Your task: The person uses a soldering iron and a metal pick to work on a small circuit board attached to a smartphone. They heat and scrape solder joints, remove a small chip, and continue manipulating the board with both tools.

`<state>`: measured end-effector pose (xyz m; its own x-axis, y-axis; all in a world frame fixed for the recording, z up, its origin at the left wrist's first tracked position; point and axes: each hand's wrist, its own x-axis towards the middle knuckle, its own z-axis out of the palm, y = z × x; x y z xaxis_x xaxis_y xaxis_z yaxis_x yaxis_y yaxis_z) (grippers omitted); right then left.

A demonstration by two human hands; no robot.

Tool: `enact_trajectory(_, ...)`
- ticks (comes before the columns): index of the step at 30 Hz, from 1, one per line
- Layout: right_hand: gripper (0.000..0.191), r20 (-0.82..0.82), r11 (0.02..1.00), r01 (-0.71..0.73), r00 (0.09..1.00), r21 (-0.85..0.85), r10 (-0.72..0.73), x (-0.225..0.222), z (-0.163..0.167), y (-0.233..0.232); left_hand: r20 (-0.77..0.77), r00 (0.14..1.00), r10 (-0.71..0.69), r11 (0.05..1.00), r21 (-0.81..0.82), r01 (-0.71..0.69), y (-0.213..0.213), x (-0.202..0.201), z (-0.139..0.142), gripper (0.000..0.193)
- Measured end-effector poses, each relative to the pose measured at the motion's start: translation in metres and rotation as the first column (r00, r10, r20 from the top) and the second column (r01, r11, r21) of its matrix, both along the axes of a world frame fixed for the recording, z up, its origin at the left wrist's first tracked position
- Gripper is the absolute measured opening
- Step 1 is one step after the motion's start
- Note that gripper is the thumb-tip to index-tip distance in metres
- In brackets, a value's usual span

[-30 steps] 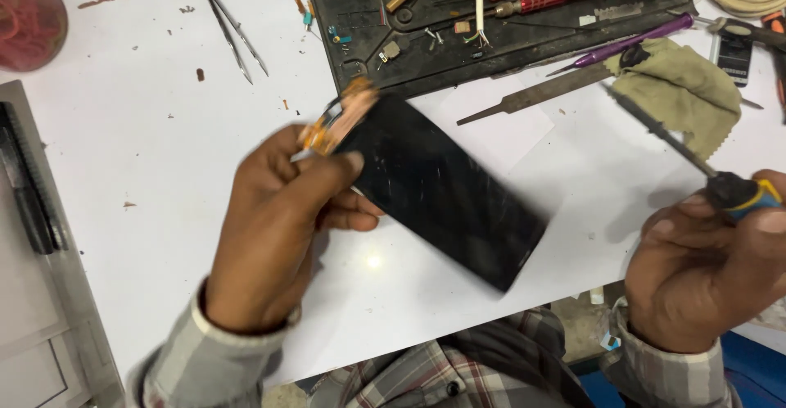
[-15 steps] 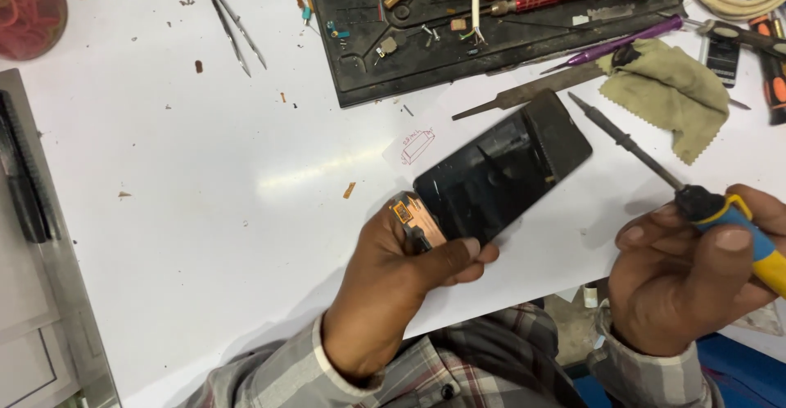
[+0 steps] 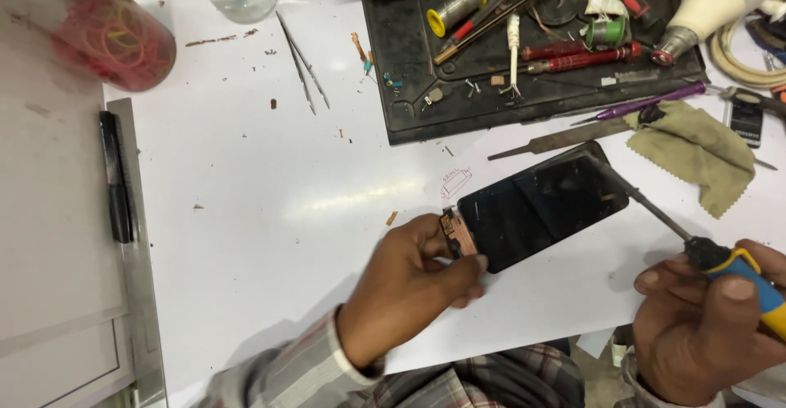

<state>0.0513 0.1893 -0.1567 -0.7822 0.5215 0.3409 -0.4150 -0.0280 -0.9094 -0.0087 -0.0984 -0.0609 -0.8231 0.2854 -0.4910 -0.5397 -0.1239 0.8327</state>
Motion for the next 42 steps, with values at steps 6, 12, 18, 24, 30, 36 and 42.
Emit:
enact_trajectory(6, 0.039, 0.01, 0.995, -0.013, 1.0, 0.099, 0.012, -0.005, 0.013, -0.007, -0.227, 0.939, -0.259, 0.725, -0.688, 0.033, -0.025, -0.013, 0.016, 0.023)
enact_trajectory(12, 0.045, 0.071, 0.961, -0.077, 0.996, 0.267, 0.06, 0.007, 0.015, -0.011, -0.485, 0.79, -0.375, 0.668, -0.732, -0.133, -0.031, -0.035, 0.01, 0.024)
enact_trajectory(18, 0.036, 0.228, 0.902, -0.25, 0.958, 0.351, 0.176, 0.0, 0.034, -0.015, -0.581, 0.709, -0.401, 0.695, -0.697, -0.178, -0.038, -0.035, -0.009, 0.011)
enact_trajectory(24, 0.046, 0.772, 0.753, -0.602, 0.335, -0.266, 0.541, 0.003, 0.026, 0.064, -0.592, 0.699, -0.401, 0.702, -0.689, -0.182, -0.043, -0.037, -0.02, 0.005)
enact_trajectory(30, 0.051, 0.375, 0.367, -0.3, 0.031, -0.881, 0.926, 0.003, -0.011, 0.105, -0.614, 0.682, -0.397, 0.709, -0.677, -0.197, -0.043, -0.036, -0.02, 0.001)
enact_trajectory(36, 0.047, 0.818, 0.796, -0.574, 0.354, -0.193, 0.454, 0.01, 0.009, 0.049, -0.613, 0.685, -0.393, 0.709, -0.677, -0.198, -0.045, -0.035, -0.023, 0.002)
enact_trajectory(42, 0.04, 0.86, 0.699, -0.701, 0.438, 0.143, 0.263, 0.014, 0.024, 0.031, -0.63, 0.671, -0.391, 0.702, -0.675, -0.225, -0.045, -0.034, -0.023, 0.003)
